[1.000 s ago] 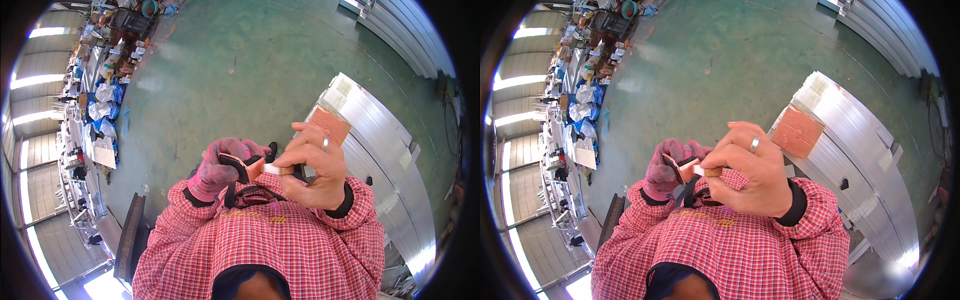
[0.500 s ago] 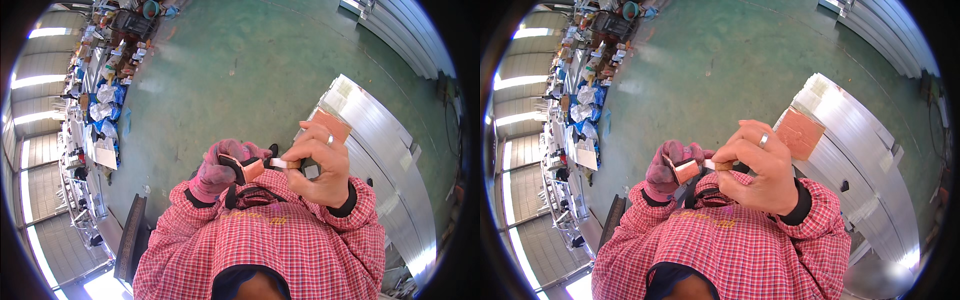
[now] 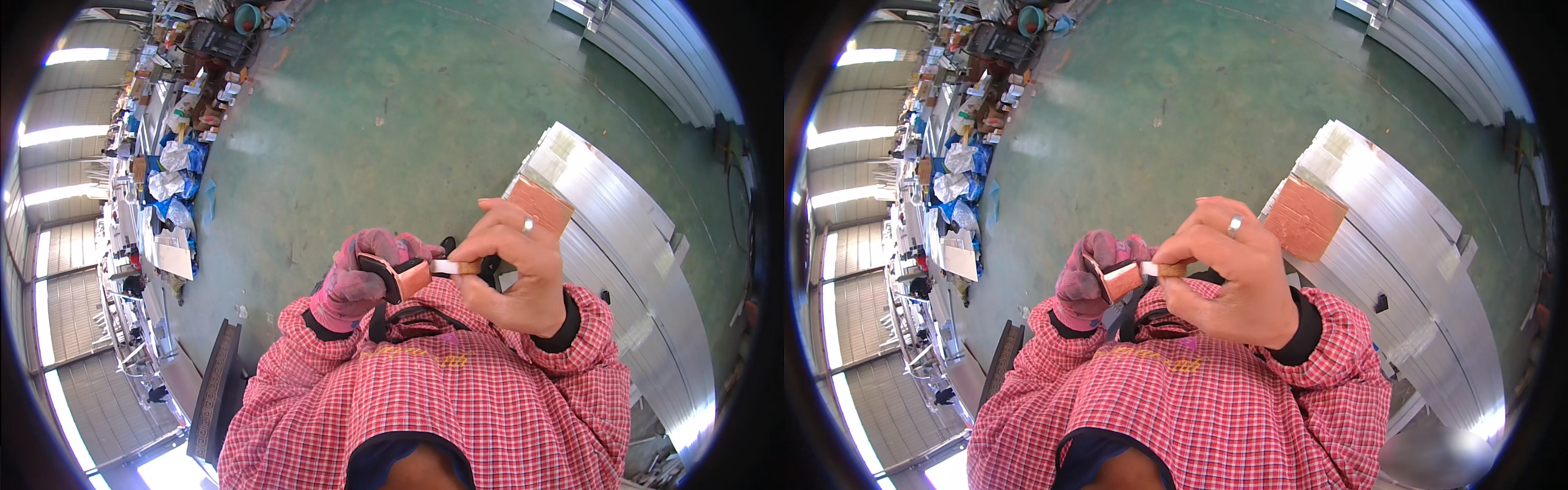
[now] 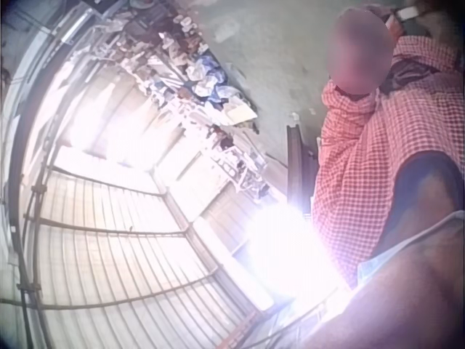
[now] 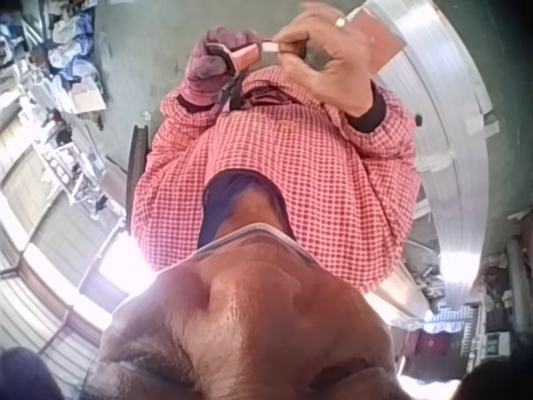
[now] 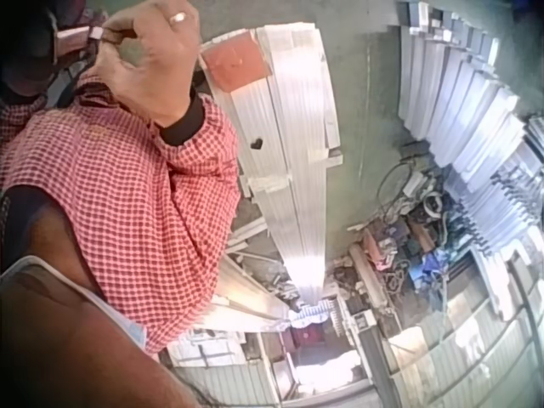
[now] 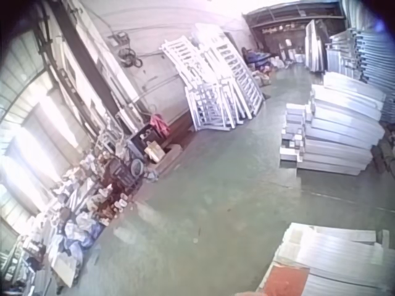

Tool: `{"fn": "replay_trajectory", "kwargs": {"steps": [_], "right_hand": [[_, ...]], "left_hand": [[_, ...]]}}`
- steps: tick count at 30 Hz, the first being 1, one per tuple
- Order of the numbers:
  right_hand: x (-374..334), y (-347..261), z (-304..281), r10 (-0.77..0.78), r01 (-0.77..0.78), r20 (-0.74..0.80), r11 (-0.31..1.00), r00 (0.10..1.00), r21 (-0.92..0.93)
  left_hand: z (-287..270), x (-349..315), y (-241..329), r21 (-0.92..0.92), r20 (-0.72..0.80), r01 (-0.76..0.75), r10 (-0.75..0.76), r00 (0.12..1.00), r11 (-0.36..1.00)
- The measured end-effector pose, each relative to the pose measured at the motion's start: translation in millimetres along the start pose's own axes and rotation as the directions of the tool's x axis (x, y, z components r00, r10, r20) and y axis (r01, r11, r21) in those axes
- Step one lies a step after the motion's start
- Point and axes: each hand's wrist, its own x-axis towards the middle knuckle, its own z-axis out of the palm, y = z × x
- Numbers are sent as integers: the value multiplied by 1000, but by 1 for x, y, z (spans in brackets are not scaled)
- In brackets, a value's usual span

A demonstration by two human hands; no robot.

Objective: The person repeatedly applies small pieces of white tape to the edges of a small dark rectangular component. They hold the component in one hand and use the other to place and smooth the tape along its perimeter. The process is repeated multiple times on the same item.

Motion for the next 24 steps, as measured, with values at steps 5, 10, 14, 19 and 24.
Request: {"fn": "replay_trajectory", "kwargs": {"steps": [5, 10, 14, 19, 24], "right_hand": [[-4, 0, 2, -18, 18, 17, 1000, 1000, 3], [-6, -3, 1, -36, 35, -19, 998, 999, -55], [-4, -1, 2, -63, 60, -29, 993, 998, -104], [-12, 14, -9, 11, -29, -146, 993, 989, -118], [-31, 45, -26, 248, -285, -317, 956, 915, -73]], "left_hand": [[-1, -1, 1, -26, 16, 15, -15, 1000, 1000], [-1, -3, -2, -74, 6, -3, 3, 1000, 997], [-2, -5, 0, -100, 13, 47, -46, 999, 994], [-24, -7, -13, -174, 31, -16, 22, 999, 985], [-20, -9, -15, -219, -90, -24, 4, 996, 975]]}}
